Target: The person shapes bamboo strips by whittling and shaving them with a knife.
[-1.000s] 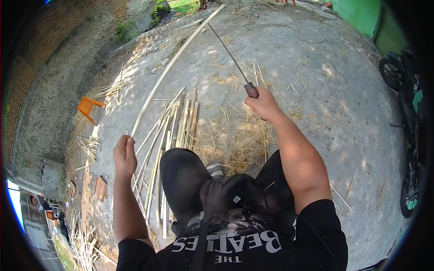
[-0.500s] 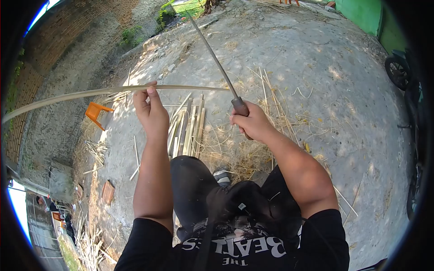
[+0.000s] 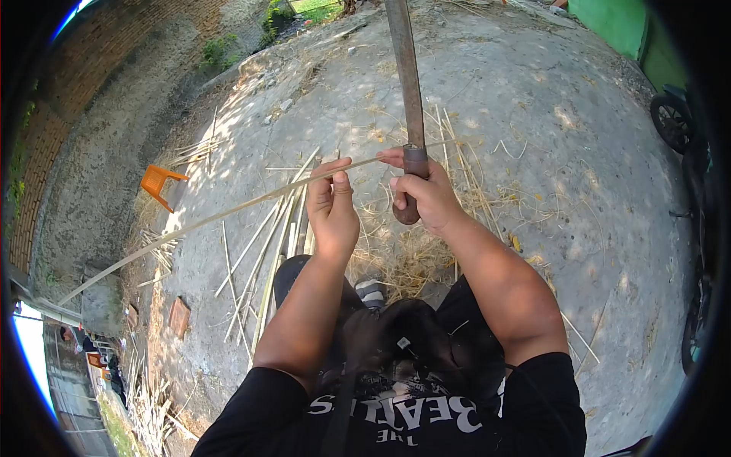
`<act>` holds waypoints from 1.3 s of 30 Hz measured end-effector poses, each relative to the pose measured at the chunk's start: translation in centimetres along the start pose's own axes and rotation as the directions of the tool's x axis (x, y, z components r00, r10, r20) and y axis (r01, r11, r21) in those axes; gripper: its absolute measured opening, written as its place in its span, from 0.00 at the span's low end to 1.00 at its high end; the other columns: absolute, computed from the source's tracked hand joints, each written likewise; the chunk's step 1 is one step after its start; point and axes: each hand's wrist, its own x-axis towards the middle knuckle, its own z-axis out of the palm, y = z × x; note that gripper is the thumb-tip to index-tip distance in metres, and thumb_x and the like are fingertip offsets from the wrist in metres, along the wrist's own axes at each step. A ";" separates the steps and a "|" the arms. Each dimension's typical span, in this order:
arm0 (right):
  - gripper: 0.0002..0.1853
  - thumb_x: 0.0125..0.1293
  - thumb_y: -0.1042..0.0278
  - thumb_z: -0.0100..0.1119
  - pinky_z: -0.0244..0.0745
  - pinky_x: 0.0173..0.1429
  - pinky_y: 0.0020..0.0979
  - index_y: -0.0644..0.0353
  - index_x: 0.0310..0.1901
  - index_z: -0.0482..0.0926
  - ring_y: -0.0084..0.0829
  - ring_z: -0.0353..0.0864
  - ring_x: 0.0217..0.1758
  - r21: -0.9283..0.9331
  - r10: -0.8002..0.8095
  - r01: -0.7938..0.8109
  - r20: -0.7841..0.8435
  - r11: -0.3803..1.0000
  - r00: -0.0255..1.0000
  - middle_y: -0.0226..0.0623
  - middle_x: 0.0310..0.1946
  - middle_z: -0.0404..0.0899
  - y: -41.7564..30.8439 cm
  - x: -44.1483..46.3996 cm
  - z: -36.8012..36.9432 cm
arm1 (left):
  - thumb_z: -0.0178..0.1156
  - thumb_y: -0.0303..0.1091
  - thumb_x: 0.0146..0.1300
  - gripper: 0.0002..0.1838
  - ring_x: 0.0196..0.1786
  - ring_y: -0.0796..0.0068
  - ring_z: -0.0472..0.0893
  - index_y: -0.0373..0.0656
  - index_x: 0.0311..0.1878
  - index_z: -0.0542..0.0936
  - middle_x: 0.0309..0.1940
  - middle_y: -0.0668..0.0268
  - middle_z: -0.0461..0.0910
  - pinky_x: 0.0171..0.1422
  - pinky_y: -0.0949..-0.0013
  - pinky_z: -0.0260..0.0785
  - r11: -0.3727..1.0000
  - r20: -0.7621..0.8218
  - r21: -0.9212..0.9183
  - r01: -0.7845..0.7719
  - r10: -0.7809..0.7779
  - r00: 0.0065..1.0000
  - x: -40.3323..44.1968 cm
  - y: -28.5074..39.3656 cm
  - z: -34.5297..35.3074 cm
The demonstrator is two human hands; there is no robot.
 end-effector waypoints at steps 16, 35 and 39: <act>0.24 0.65 0.73 0.56 0.76 0.37 0.27 0.66 0.63 0.77 0.23 0.75 0.27 0.091 0.097 -0.085 -0.135 0.992 0.986 0.43 0.55 0.84 -0.7 0.4 -1.2 | 0.74 0.33 0.62 0.22 0.46 0.56 0.85 0.36 0.58 0.82 0.45 0.54 0.81 0.53 0.61 0.77 0.923 0.875 0.338 -0.185 -0.236 0.422 -6.3 10.9 -7.0; 0.24 0.65 0.70 0.57 0.75 0.35 0.28 0.66 0.62 0.78 0.23 0.75 0.26 0.005 0.123 -0.124 -0.156 0.992 0.980 0.42 0.55 0.85 0.0 0.1 -0.5 | 0.77 0.52 0.58 0.39 0.65 0.45 0.74 0.39 0.66 0.74 0.61 0.47 0.74 0.67 0.46 0.68 0.239 0.321 0.933 -0.269 -0.217 0.922 -12.0 13.4 -18.5; 0.22 0.64 0.69 0.58 0.75 0.35 0.29 0.67 0.60 0.78 0.23 0.75 0.26 0.021 0.115 -0.114 -0.130 0.993 0.985 0.45 0.55 0.84 -0.1 0.0 -1.0 | 0.75 0.52 0.59 0.36 0.55 0.46 0.82 0.38 0.63 0.77 0.51 0.49 0.82 0.59 0.50 0.74 0.230 0.169 0.970 -0.074 -0.427 0.888 -15.3 8.2 -22.6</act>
